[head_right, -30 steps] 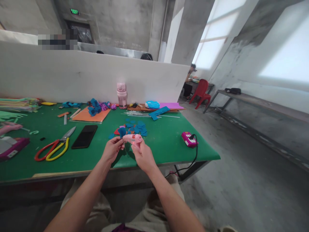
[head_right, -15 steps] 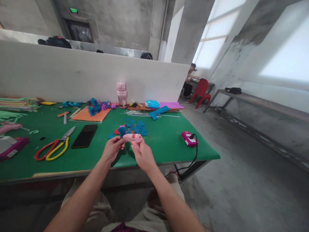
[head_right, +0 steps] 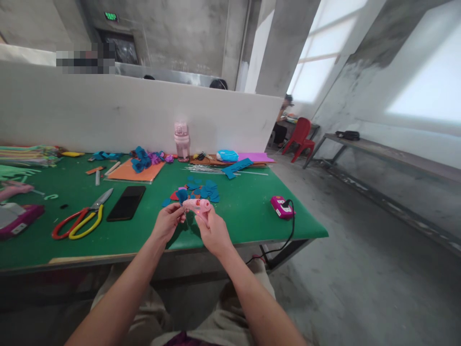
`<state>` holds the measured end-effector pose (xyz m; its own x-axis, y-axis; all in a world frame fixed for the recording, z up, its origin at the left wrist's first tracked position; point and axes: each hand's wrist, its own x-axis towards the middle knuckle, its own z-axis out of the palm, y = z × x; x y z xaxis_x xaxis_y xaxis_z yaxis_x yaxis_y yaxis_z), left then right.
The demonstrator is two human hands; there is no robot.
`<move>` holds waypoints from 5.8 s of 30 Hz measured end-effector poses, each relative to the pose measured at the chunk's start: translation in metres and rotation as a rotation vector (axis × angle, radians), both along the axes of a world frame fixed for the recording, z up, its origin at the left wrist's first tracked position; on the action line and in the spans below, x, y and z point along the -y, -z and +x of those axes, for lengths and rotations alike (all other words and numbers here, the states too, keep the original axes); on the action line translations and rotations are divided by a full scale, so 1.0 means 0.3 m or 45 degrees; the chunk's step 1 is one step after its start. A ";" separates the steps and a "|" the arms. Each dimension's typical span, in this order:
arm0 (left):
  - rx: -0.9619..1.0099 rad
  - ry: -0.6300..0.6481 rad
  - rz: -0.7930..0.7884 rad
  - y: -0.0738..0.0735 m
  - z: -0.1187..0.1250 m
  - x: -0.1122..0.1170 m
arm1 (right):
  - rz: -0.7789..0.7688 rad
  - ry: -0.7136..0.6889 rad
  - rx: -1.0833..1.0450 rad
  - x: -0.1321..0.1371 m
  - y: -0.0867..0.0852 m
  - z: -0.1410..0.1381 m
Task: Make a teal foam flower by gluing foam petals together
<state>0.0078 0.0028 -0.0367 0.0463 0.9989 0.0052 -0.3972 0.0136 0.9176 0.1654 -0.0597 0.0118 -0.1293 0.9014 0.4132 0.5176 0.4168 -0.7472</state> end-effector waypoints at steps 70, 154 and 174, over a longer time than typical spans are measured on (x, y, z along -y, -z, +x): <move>-0.008 0.004 -0.032 -0.015 0.001 0.005 | -0.441 -0.027 -0.685 -0.010 0.050 -0.010; -0.021 -0.025 -0.038 -0.019 0.005 0.005 | -0.519 -0.115 -0.823 -0.054 0.069 -0.028; 0.043 -0.042 -0.040 -0.010 0.003 0.002 | -0.134 0.041 -0.220 0.018 0.066 -0.023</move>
